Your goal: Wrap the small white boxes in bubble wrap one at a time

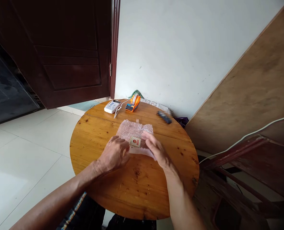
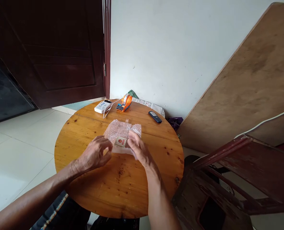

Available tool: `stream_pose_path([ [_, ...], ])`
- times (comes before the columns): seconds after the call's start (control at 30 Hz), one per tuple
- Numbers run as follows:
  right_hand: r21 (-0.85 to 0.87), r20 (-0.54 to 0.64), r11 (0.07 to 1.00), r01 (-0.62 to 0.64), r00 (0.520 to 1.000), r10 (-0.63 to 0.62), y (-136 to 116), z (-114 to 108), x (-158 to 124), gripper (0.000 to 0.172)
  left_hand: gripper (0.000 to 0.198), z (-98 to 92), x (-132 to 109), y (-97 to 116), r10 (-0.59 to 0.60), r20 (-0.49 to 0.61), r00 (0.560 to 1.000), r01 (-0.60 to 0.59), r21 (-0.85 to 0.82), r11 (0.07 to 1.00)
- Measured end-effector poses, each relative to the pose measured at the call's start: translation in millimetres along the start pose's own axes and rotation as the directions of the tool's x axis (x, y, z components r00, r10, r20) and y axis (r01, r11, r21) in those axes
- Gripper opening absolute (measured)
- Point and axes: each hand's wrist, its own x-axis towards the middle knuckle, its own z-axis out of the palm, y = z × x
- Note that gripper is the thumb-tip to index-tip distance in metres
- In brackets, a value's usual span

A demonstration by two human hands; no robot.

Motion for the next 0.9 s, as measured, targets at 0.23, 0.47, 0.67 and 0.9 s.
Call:
stream_pose_path([
  [0.23, -0.018, -0.087, 1.000, -0.009, 0.996, 0.007, -2, -11, 0, 0.073, 0.016, 9.6, 49, -13, -0.310, 0.010, 0.951, 0.310, -0.038, 0.950],
  [0.47, -0.085, -0.201, 0.983, -0.161, 0.969, 0.142, -3, 21, 8, 0.026, 0.034, 17.2, 41, -32, -0.269, 0.053, 0.962, 0.273, -0.290, 0.917],
  [0.67, 0.038, -0.190, 0.978, -0.205, 0.959, 0.209, 0, 21, 8, 0.030, 0.034, 23.7, 44, -38, -0.277, 0.116, 0.954, 0.301, -0.404, 0.864],
  [0.9, -0.033, -0.195, 0.988, -0.151, 0.971, 0.141, 3, 20, 9, 0.027, 0.013, 31.4, 49, -35, -0.326, 0.136, 0.936, 0.343, -0.566, 0.749],
])
